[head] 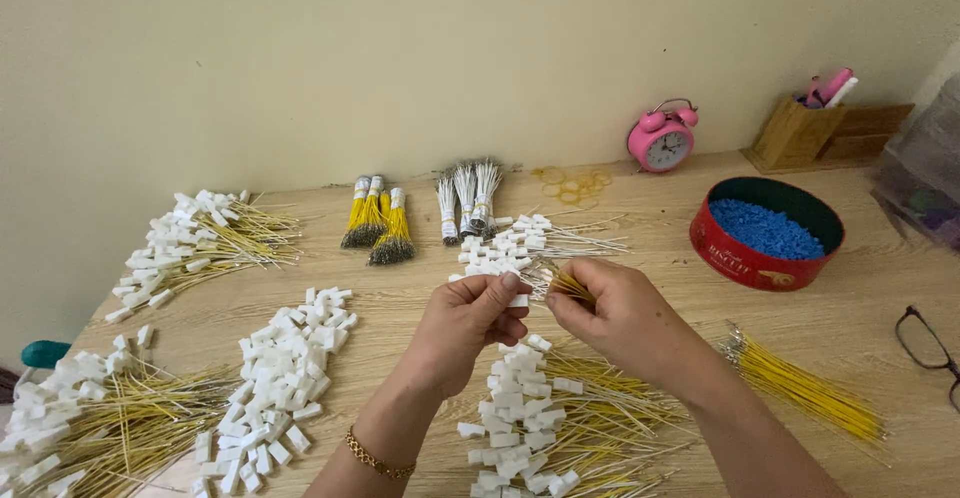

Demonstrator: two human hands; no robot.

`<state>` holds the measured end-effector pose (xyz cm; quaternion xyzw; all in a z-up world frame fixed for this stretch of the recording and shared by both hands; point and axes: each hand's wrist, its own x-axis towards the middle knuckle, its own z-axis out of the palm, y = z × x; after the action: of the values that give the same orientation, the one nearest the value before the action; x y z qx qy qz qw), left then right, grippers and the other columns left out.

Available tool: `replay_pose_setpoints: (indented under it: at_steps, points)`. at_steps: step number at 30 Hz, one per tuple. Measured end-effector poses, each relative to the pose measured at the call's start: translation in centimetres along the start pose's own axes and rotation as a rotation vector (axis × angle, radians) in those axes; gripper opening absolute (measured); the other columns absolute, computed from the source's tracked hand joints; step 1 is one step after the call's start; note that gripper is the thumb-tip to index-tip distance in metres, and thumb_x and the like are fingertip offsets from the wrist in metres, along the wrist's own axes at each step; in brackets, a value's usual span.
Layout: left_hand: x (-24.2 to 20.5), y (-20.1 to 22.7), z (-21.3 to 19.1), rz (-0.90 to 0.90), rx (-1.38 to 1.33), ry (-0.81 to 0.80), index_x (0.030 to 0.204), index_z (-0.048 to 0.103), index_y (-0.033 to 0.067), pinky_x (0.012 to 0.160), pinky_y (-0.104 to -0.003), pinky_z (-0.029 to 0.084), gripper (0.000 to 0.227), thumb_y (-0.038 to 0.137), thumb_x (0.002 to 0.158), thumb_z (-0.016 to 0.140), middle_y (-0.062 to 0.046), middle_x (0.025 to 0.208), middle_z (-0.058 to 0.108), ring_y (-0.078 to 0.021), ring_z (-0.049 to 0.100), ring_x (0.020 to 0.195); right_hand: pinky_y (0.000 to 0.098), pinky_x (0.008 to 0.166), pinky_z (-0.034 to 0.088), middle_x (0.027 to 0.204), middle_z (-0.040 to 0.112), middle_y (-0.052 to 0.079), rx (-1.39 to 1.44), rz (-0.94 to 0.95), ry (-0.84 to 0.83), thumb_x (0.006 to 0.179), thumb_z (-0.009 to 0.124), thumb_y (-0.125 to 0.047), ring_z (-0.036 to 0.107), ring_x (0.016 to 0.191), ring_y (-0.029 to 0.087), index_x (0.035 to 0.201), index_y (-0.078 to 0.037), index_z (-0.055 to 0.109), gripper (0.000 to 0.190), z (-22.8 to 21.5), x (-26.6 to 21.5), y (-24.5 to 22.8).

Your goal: Manually inserting colored wires into white plastic connectors at a workbench.

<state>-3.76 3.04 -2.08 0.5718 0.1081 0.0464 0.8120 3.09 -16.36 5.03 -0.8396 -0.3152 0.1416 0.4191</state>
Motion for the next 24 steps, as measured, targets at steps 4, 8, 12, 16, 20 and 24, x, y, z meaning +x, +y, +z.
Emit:
replay_pose_setpoints:
  at_steps: [4, 8, 12, 16, 20, 24]
  points:
    - [0.5, -0.5, 0.1, -0.010, 0.015, 0.013, 0.105, 0.075, -0.0037, 0.063, -0.029, 0.057, 0.037, 0.031, 0.096, 0.067, -0.009, 0.082, 0.072, -0.0163, 0.067, 0.069, 0.0334, 0.059, 0.048, 0.074, 0.063, 0.003, 0.003, -0.070, 0.009, 0.091, 0.068, -0.021, 0.054, 0.065, 0.012, 0.091, -0.004, 0.067, 0.018, 0.4, 0.0, 0.3]
    - [0.8, -0.8, 0.2, 0.031, 0.030, -0.006, 0.102, 0.074, -0.0032, 0.062, -0.030, 0.057, 0.033, 0.029, 0.097, 0.066, -0.008, 0.082, 0.071, -0.0154, 0.068, 0.068, 0.0343, 0.059, 0.049, 0.074, 0.062, 0.007, -0.084, -0.162, 0.079, 0.090, 0.068, -0.019, 0.056, 0.064, 0.015, 0.088, -0.003, 0.063, 0.017, 1.1, 0.4, 1.0]
    - [0.5, -1.0, 0.5, 0.020, 0.032, 0.005, 0.100, 0.074, -0.0037, 0.061, -0.030, 0.056, 0.032, 0.028, 0.098, 0.067, -0.008, 0.081, 0.071, -0.0147, 0.067, 0.067, 0.0339, 0.060, 0.050, 0.075, 0.063, 0.006, -0.003, -0.223, 0.084, 0.090, 0.065, -0.018, 0.057, 0.066, 0.014, 0.091, -0.004, 0.063, 0.014, 1.4, 0.1, 0.7]
    - [0.3, -1.4, 0.4, 0.028, 0.077, 0.002, 0.101, 0.073, -0.0054, 0.062, -0.029, 0.056, 0.034, 0.028, 0.099, 0.067, -0.009, 0.082, 0.072, -0.0146, 0.067, 0.068, 0.0340, 0.061, 0.050, 0.074, 0.063, 0.008, -0.015, -0.148, 0.068, 0.092, 0.066, -0.019, 0.056, 0.066, 0.016, 0.090, -0.003, 0.062, 0.017, 1.2, 0.4, 1.3]
    - [-0.1, -1.4, 0.7, 0.107, 0.314, 0.024, 0.100, 0.078, -0.0017, 0.065, -0.028, 0.056, 0.030, 0.026, 0.096, 0.069, -0.007, 0.081, 0.074, -0.0123, 0.066, 0.070, 0.0300, 0.068, 0.054, 0.079, 0.067, 0.004, 0.075, 0.001, 0.135, 0.100, 0.058, -0.027, 0.063, 0.073, 0.012, 0.090, -0.006, 0.067, 0.025, -1.7, -0.1, 0.1]
    - [-2.3, 0.1, 2.1, 0.069, 0.811, 0.029, 0.101, 0.081, 0.0065, 0.071, -0.033, 0.059, 0.026, 0.029, 0.090, 0.072, -0.003, 0.082, 0.079, -0.0142, 0.071, 0.077, 0.0239, 0.070, 0.054, 0.085, 0.070, 0.003, 0.311, -0.183, 0.473, 0.105, 0.052, -0.026, 0.065, 0.076, 0.006, 0.109, -0.012, 0.066, 0.020, -5.5, -0.2, 2.0]
